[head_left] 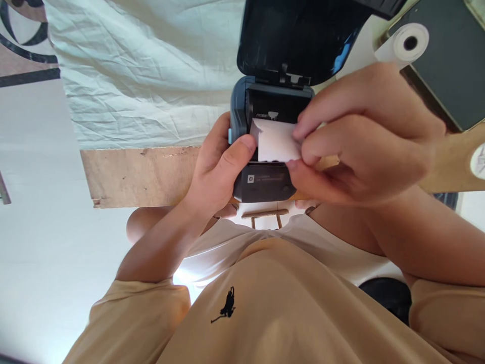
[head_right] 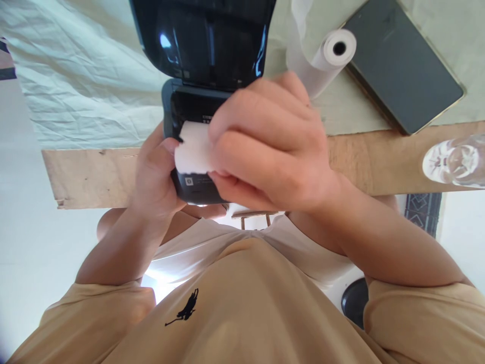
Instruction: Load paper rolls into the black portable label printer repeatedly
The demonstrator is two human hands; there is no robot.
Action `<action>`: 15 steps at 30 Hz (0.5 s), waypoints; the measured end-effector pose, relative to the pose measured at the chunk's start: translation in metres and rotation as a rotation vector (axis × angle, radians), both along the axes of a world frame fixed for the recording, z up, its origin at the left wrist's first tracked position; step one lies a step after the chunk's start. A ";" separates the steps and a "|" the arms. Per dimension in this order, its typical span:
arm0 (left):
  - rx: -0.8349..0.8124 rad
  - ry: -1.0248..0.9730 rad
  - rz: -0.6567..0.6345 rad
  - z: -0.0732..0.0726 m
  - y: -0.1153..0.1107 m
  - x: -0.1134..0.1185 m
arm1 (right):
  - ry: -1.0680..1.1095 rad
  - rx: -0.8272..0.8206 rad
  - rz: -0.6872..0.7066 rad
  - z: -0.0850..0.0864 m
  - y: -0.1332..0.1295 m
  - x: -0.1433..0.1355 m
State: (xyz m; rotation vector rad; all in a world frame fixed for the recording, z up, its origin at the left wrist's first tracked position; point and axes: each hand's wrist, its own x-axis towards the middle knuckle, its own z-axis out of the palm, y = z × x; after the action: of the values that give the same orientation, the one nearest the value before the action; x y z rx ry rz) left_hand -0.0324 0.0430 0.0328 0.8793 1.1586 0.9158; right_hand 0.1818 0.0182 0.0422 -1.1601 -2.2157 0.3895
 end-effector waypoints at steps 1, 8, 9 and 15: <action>0.009 -0.029 0.017 0.000 0.001 0.000 | -0.004 0.038 0.030 -0.001 0.003 0.001; 0.179 -0.230 -0.088 -0.011 -0.001 -0.010 | 0.021 0.497 0.380 -0.006 0.040 0.013; 0.194 -0.266 -0.116 -0.014 -0.001 -0.012 | 0.019 0.501 0.379 -0.006 0.041 0.012; 0.281 -0.271 -0.092 -0.042 -0.002 -0.010 | 0.132 0.519 0.245 -0.013 0.038 0.001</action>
State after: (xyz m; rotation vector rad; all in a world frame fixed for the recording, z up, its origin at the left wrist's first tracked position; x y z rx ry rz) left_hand -0.0424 0.0408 -0.0088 0.9900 0.7616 1.1017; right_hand 0.1827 0.0565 0.0296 -0.5756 -2.1644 -0.0205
